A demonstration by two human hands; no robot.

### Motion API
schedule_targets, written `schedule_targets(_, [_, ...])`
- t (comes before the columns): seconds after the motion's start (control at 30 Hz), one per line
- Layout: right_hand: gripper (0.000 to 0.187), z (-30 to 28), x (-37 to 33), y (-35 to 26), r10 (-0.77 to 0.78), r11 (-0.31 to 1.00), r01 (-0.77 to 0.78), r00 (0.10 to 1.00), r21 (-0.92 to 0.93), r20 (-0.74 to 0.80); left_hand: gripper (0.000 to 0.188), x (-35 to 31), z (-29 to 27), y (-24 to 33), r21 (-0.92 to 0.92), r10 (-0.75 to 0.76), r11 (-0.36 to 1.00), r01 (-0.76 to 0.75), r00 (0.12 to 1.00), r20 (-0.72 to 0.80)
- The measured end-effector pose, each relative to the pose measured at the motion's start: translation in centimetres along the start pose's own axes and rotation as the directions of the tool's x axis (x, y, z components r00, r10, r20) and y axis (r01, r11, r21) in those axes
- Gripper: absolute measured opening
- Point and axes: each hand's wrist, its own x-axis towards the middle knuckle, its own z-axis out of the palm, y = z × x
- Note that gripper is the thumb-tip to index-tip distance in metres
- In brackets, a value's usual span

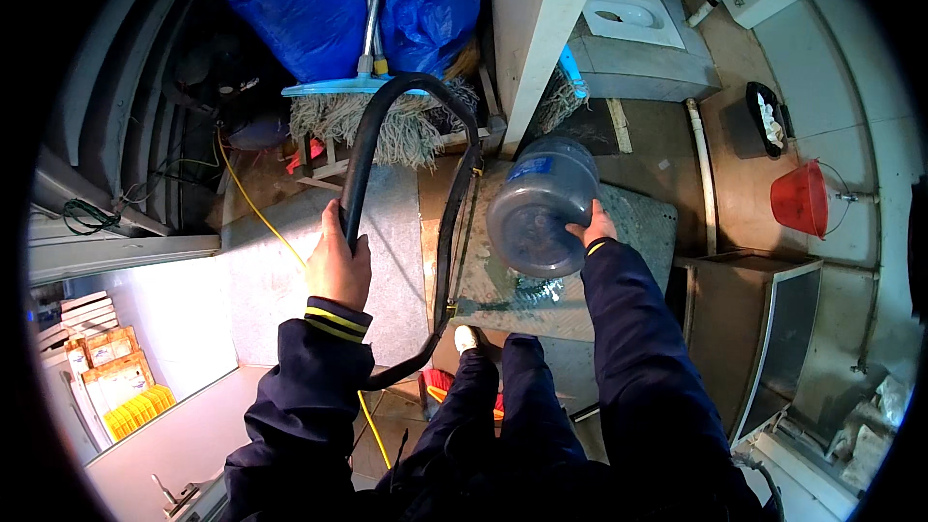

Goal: The person places a large water jug onto a hand truck, then pulls the hand truck through a storage area and down a hallway. The person navigates around stacked crates and other items while transporting the jug.

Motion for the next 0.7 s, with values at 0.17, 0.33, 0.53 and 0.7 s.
schedule_targets(0.17, [0.087, 0.52, -0.76, -0.35, -0.005, 1.0, 0.004, 0.999, -0.003, -0.035, 0.055, -0.02, 0.13, -0.65, 0.02, 0.049, 0.999, -0.048, 0.998, -0.027])
schedule_targets(0.33, [0.086, 0.89, -0.81, -0.11, -0.002, 1.0, 0.002, 1.0, 0.001, -0.024, 0.054, 0.06, 0.6, -1.11, -0.011, 0.09, 0.996, -0.091, 0.994, -0.058])
schedule_targets(0.53, [0.086, 0.66, -0.42, -0.04, 0.013, 1.0, -0.012, 0.999, 0.015, -0.046, 0.053, 0.09, 0.52, -0.91, -0.02, 0.126, 0.992, -0.128, 0.989, -0.083])
schedule_targets(0.7, [0.086, 0.82, -0.27, 0.41, -0.001, 1.0, 0.002, 0.999, 0.011, -0.044, 0.055, 0.08, 0.21, -0.37, -0.033, 0.035, 0.999, -0.036, 0.999, -0.026])
